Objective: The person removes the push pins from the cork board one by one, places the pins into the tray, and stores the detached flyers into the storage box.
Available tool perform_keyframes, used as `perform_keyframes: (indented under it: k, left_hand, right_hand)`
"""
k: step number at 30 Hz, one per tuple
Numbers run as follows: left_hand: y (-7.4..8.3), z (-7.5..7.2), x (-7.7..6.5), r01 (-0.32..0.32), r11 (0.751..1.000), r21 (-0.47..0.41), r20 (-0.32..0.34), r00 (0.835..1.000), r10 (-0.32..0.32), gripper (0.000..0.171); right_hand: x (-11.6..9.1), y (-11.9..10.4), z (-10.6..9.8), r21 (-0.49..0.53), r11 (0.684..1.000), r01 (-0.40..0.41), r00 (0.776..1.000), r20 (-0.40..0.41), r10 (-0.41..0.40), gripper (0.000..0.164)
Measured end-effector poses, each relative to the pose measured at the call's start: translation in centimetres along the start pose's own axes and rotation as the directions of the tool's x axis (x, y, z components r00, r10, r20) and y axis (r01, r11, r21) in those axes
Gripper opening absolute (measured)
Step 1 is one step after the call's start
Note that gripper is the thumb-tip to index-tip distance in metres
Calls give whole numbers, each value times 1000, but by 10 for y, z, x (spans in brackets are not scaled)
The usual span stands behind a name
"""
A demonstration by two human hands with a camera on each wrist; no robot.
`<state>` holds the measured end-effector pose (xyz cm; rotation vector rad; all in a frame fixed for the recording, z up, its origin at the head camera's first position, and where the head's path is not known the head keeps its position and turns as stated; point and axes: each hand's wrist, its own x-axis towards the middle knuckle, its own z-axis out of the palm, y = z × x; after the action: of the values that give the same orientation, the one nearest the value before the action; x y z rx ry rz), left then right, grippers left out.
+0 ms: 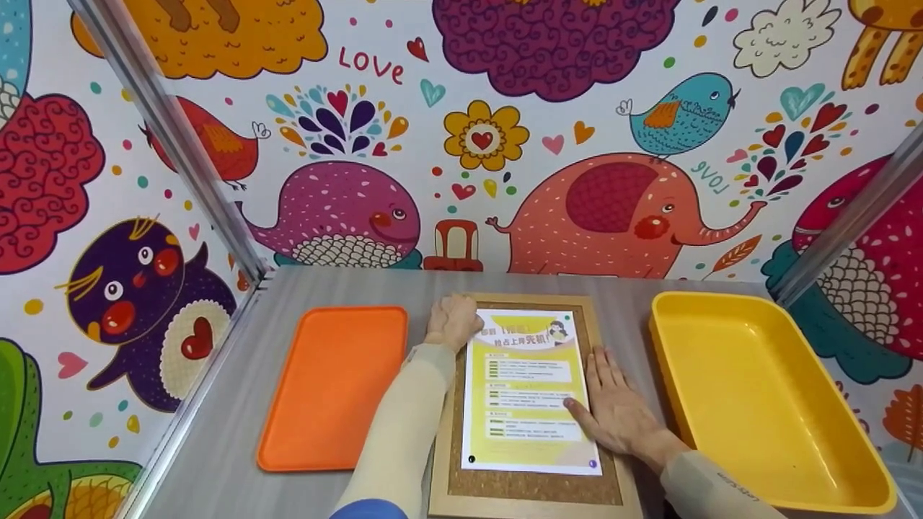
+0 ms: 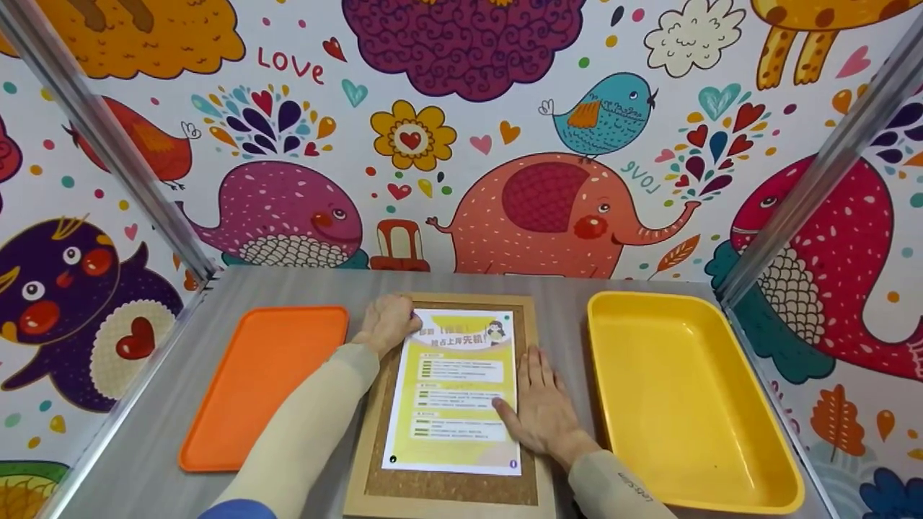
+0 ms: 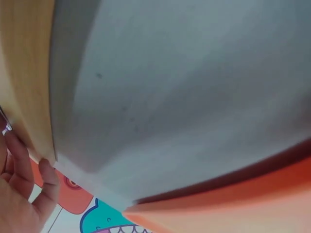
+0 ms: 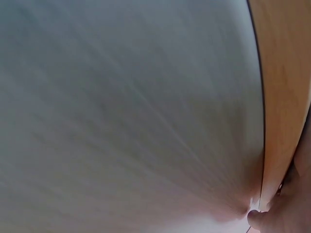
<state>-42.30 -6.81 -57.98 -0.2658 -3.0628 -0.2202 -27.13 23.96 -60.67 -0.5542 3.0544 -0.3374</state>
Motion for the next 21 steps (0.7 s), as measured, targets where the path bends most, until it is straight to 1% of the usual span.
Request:
perform_keyframes:
  k: [2, 4, 5, 6, 8, 9, 11, 13, 16, 19, 21]
  left_hand:
    - [-2, 0, 0, -12, 1000, -21, -14, 1000, 12, 23]
    - [-5, -1, -1, 7, 994, -111, -4, 1000, -8, 20]
    - [-6, -2, -2, 26, 985, -168, 8, 1000, -25, 18]
    - [-8, -3, -2, 53, 970, -238, 28, 998, -48, 16]
    - [-10, -6, -4, 102, 928, -359, 61, 994, -86, 13]
    - [-11, -7, -5, 120, 905, -408, 70, 993, -100, 14]
    - [-13, -8, -6, 138, 875, -464, 84, 990, -112, 16]
    - [-13, -8, -7, 152, 858, -490, 89, 988, -124, 18]
    - [-11, -8, -9, 201, 835, -512, 98, 980, -175, 18]
    - [-8, -7, -11, 236, 823, -517, 84, 971, -225, 15]
    - [-7, -7, -11, 243, 820, -518, 75, 968, -239, 14]
  right_hand:
    - [0, 1, 0, -6, 1000, -4, 1000, 5, 4, 100]
    - [0, 1, -1, -8, 1000, -5, 1000, 10, 5, 100]
    - [1, 2, -1, -9, 1000, -4, 1000, 10, 4, 100]
    - [0, 2, -2, -12, 1000, -7, 1000, 14, 7, 100]
    - [0, 2, -2, -7, 1000, -7, 1000, 11, 7, 99]
    - [0, 3, -3, -6, 1000, -6, 1000, 8, 6, 99]
    - [0, 3, -3, -6, 1000, -9, 1000, 3, 9, 99]
    - [-1, 3, -3, -4, 1000, -12, 1000, 2, 12, 100]
    - [-1, 3, -1, 5, 1000, -7, 1000, 5, 7, 100]
    - [0, 1, 0, 19, 1000, 0, 1000, 6, 0, 101]
    - [0, 1, 0, 25, 1000, 1, 1000, 3, -1, 101]
